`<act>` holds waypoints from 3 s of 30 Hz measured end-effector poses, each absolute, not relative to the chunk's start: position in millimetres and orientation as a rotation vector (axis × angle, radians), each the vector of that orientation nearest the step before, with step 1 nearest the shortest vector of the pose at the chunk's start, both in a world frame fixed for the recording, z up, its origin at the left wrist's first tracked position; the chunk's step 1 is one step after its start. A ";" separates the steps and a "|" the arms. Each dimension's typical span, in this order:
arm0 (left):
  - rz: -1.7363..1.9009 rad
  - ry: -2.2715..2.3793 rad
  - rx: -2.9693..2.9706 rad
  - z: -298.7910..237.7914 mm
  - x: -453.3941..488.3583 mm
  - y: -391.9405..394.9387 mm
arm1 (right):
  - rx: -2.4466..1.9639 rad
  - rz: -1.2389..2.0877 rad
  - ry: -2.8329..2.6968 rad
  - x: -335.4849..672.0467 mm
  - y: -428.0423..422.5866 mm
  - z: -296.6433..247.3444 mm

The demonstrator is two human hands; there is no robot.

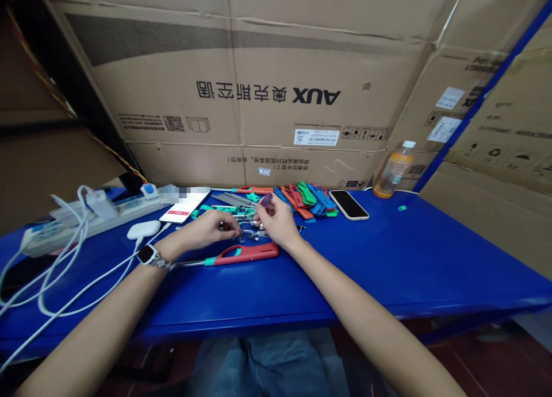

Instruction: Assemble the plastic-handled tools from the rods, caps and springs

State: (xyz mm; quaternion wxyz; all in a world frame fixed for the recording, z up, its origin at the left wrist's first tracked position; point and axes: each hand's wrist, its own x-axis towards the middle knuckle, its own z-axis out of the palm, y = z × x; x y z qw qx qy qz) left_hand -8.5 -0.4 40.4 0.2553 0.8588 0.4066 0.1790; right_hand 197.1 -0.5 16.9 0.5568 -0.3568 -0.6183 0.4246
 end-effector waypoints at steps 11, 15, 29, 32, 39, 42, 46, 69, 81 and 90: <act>0.547 1.156 2.378 37.7 -2.2 -1.4 | -0.827 1.022 -1.392 198.4 -0.1 22.4; 0.597 1.098 2.370 35.3 0.1 -1.2 | -0.831 0.991 -1.422 200.2 -0.2 22.1; 0.691 1.047 2.487 40.0 7.5 -7.8 | -0.619 0.928 -1.431 196.7 -13.2 35.1; 0.655 1.066 2.475 35.0 7.9 -6.2 | -0.596 1.022 -1.406 194.4 -16.3 35.6; 0.664 1.058 2.498 34.5 9.3 -7.3 | -0.613 1.027 -1.451 189.0 -19.7 31.3; 0.674 1.056 2.481 35.6 10.0 -8.5 | -0.590 1.021 -1.458 189.6 -19.8 31.8; 0.676 1.051 2.509 35.7 11.5 -10.2 | -0.580 1.022 -1.481 189.5 -20.7 32.0; 1.046 1.079 2.225 31.3 27.5 -19.8 | -0.575 1.068 -1.381 206.0 -13.1 43.4; 1.050 1.100 2.235 25.0 42.8 -29.5 | -0.735 0.919 -1.465 210.4 -20.9 49.9; 0.605 0.987 2.629 19.9 46.9 -39.9 | -0.834 0.891 -1.488 230.3 -25.6 39.1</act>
